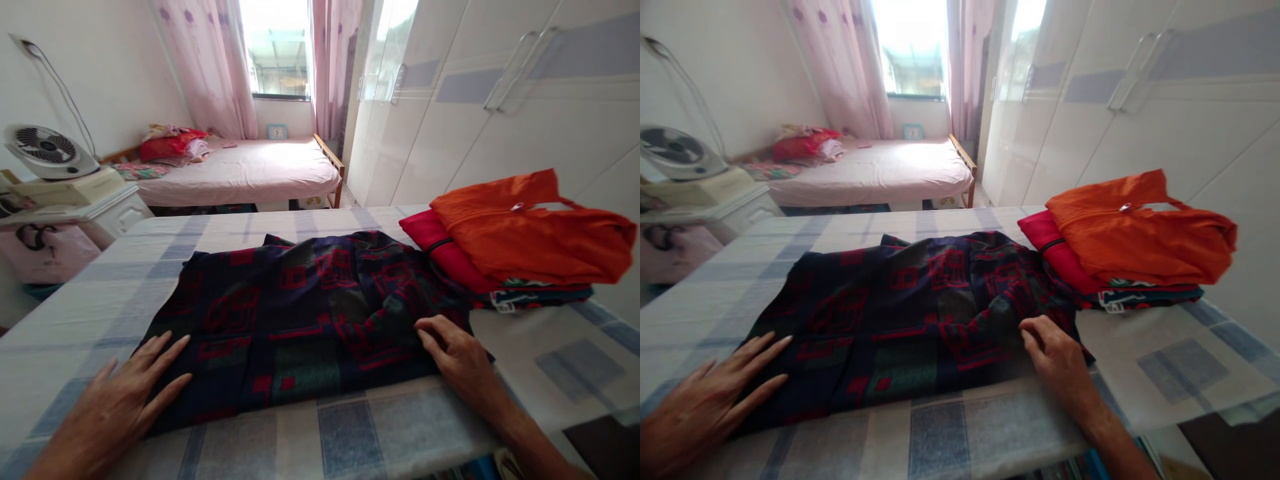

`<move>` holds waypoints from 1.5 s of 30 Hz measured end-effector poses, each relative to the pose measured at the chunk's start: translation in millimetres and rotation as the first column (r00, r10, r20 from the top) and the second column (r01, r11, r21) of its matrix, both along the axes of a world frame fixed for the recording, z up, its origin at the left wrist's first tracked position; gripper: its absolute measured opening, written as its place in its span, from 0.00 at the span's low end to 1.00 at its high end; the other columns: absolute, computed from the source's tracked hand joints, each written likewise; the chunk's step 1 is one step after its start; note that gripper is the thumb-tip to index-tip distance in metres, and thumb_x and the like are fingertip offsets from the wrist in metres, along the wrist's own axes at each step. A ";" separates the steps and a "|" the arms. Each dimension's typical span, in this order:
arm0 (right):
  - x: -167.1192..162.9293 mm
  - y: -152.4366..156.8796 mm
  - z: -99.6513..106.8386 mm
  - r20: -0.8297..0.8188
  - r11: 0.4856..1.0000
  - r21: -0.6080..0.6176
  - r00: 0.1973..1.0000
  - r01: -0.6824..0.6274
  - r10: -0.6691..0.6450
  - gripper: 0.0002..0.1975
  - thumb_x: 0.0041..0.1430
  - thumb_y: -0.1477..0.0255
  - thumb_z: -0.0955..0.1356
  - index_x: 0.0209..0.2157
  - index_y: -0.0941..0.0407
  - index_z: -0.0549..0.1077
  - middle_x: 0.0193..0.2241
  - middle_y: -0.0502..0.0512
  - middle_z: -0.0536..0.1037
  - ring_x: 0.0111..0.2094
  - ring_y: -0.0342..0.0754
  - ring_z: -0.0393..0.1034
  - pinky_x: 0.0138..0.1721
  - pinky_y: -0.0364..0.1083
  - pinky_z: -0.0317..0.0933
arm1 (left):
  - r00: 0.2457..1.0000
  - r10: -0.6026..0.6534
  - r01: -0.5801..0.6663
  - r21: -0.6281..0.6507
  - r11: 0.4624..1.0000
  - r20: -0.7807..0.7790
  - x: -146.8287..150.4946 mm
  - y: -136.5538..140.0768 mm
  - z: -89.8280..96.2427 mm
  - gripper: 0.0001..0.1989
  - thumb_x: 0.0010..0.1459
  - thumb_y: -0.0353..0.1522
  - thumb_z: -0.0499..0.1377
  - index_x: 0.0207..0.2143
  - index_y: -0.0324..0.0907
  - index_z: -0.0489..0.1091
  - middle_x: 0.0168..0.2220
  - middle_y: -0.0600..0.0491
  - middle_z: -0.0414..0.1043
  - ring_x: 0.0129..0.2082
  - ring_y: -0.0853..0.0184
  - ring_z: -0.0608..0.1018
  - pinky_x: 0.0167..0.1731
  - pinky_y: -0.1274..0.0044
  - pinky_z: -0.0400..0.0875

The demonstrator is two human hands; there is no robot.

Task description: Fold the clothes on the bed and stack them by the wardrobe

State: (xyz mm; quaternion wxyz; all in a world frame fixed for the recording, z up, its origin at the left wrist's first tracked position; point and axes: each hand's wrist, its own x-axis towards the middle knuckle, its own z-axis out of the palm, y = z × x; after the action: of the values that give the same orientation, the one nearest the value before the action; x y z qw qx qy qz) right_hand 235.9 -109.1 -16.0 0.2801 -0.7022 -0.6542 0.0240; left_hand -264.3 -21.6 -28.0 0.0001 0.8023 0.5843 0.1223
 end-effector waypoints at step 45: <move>-5.1 -5.8 -10.5 -0.037 0.980 0.136 0.988 -0.147 0.153 0.08 0.60 0.77 0.60 0.37 0.54 0.69 0.33 0.53 0.72 0.35 0.46 0.69 0.36 0.44 0.63 | 0.787 -0.351 0.499 -0.187 0.846 0.507 426.3 135.2 80.3 0.12 0.58 0.36 0.57 0.42 0.39 0.70 0.43 0.49 0.72 0.42 0.64 0.75 0.43 0.65 0.71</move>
State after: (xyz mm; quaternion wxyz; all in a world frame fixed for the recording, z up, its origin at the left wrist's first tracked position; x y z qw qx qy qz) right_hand 230.7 -114.8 -26.6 0.3391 -0.6299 -0.6985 0.0178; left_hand 161.9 113.6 52.3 0.2909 0.8523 0.3809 0.2094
